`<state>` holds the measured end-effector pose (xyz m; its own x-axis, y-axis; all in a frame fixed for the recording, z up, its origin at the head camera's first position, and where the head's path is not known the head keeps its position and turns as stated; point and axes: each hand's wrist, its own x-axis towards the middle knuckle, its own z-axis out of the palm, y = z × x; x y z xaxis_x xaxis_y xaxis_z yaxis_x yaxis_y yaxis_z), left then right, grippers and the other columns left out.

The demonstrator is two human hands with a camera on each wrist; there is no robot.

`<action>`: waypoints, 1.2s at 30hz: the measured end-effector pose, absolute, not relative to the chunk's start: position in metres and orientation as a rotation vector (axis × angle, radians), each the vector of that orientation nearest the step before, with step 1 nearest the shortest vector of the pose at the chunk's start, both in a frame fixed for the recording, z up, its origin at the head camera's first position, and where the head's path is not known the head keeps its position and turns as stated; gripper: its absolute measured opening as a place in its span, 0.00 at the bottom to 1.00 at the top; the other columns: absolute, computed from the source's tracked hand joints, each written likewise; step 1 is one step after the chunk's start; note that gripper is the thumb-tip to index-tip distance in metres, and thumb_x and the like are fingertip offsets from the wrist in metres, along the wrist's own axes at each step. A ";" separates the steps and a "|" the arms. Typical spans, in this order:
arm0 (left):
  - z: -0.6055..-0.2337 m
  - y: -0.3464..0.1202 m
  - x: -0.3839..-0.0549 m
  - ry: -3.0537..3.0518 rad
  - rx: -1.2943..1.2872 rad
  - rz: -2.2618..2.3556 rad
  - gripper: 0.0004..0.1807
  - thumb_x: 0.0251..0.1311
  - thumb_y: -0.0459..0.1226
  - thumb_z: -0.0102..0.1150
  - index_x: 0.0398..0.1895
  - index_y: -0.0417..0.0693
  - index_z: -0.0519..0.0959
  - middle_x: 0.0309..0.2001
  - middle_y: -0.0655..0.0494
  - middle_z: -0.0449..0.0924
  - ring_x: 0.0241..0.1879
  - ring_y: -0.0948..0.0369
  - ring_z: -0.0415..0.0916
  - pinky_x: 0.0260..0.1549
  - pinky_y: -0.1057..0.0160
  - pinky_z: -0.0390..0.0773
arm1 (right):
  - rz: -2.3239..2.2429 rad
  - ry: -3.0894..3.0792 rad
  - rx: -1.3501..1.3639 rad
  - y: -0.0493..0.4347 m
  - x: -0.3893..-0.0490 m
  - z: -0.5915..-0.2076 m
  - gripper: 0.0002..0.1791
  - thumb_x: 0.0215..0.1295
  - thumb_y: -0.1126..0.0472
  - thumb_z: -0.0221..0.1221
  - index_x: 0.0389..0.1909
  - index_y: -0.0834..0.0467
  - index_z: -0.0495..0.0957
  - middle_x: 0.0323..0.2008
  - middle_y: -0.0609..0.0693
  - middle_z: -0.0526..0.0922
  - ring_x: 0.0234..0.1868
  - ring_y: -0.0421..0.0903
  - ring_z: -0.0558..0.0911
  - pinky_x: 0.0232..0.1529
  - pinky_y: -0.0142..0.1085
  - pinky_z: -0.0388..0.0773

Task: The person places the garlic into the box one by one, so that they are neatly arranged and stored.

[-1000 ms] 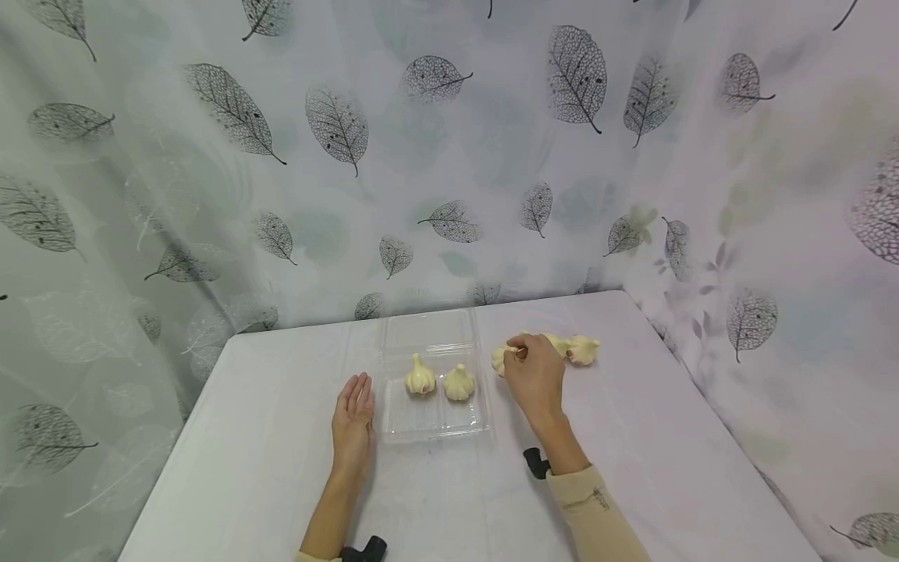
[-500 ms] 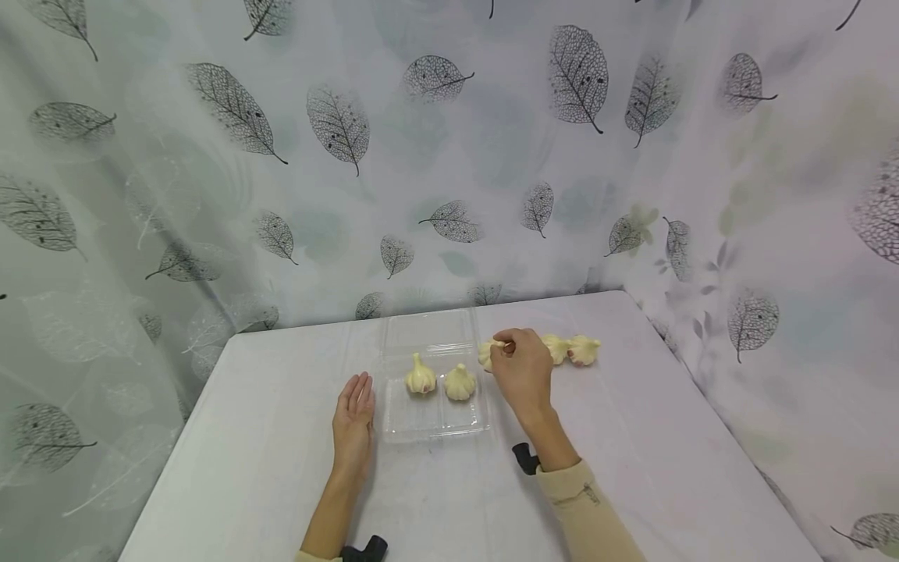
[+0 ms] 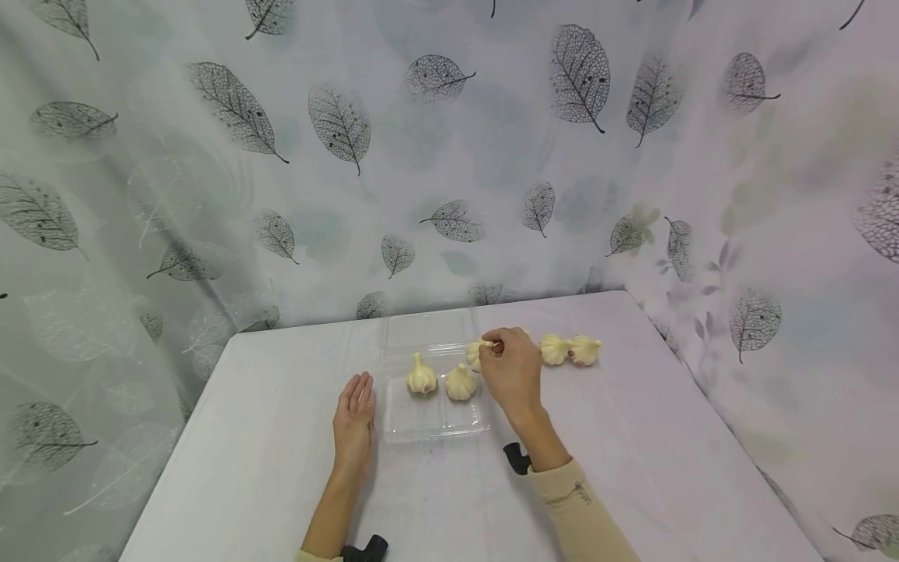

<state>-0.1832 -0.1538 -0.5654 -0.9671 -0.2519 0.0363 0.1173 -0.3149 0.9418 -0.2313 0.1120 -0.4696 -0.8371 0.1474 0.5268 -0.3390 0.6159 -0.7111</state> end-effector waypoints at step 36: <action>-0.566 -0.154 -0.186 -1.655 0.170 -2.374 0.31 0.79 0.24 0.40 0.82 0.38 0.50 0.81 0.48 0.55 0.81 0.55 0.51 0.77 0.65 0.61 | 1.226 -2.274 0.238 0.069 -0.228 -0.465 0.07 0.57 0.70 0.72 0.36 0.60 0.88 0.34 0.53 0.86 0.31 0.47 0.85 0.33 0.39 0.85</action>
